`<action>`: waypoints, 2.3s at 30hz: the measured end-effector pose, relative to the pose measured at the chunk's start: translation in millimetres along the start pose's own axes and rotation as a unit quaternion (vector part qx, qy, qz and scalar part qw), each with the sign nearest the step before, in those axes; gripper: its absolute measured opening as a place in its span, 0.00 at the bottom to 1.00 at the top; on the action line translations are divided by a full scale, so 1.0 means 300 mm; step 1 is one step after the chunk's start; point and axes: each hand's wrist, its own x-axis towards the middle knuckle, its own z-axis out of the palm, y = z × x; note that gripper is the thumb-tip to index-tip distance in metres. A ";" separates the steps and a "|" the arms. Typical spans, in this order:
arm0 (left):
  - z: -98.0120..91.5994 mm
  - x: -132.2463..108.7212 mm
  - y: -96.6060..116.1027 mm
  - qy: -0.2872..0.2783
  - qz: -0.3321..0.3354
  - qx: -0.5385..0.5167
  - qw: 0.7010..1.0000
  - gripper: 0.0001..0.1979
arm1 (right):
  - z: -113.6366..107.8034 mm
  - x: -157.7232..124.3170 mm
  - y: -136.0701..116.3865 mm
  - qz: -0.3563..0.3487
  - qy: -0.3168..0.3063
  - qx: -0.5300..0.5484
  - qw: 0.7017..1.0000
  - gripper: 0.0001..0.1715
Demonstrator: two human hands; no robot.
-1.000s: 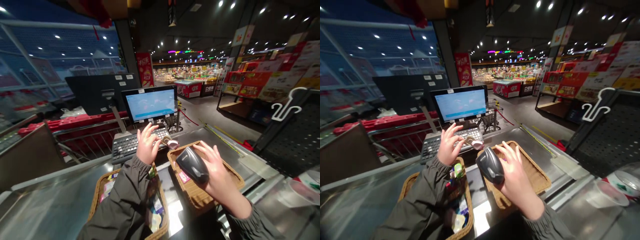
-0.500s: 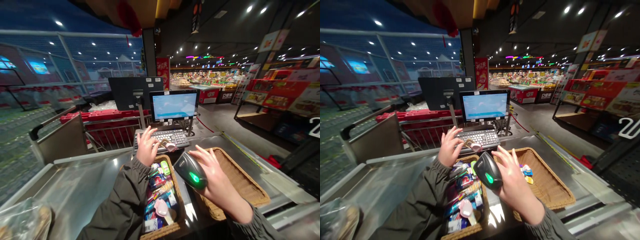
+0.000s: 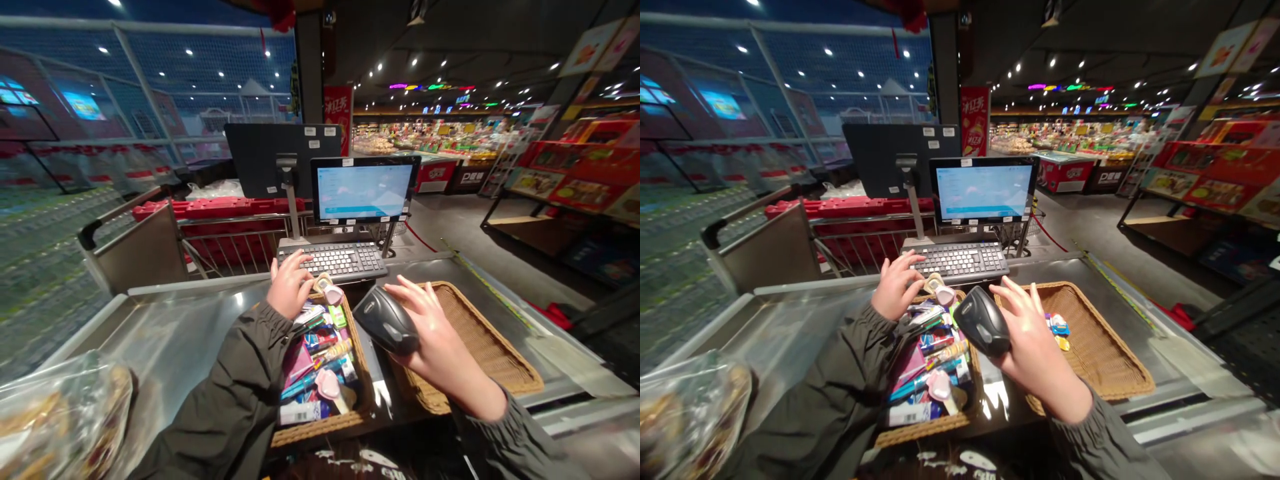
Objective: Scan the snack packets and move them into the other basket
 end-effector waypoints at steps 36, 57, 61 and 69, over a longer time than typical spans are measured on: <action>0.576 0.192 0.348 -0.240 0.263 0.035 0.934 0.11 | -0.157 -0.380 0.345 0.244 0.082 -0.069 0.964 0.32; 1.297 0.257 0.385 -0.396 0.406 0.064 0.821 0.14 | -0.156 -0.454 0.535 0.314 0.029 -0.023 0.949 0.32; 1.318 0.233 0.380 -0.394 0.384 0.073 0.832 0.12 | -0.147 -0.450 0.555 0.312 0.026 -0.022 0.949 0.30; 1.292 0.248 0.417 -0.357 0.367 0.095 0.854 0.13 | -0.151 -0.452 0.555 0.320 0.031 -0.020 0.947 0.30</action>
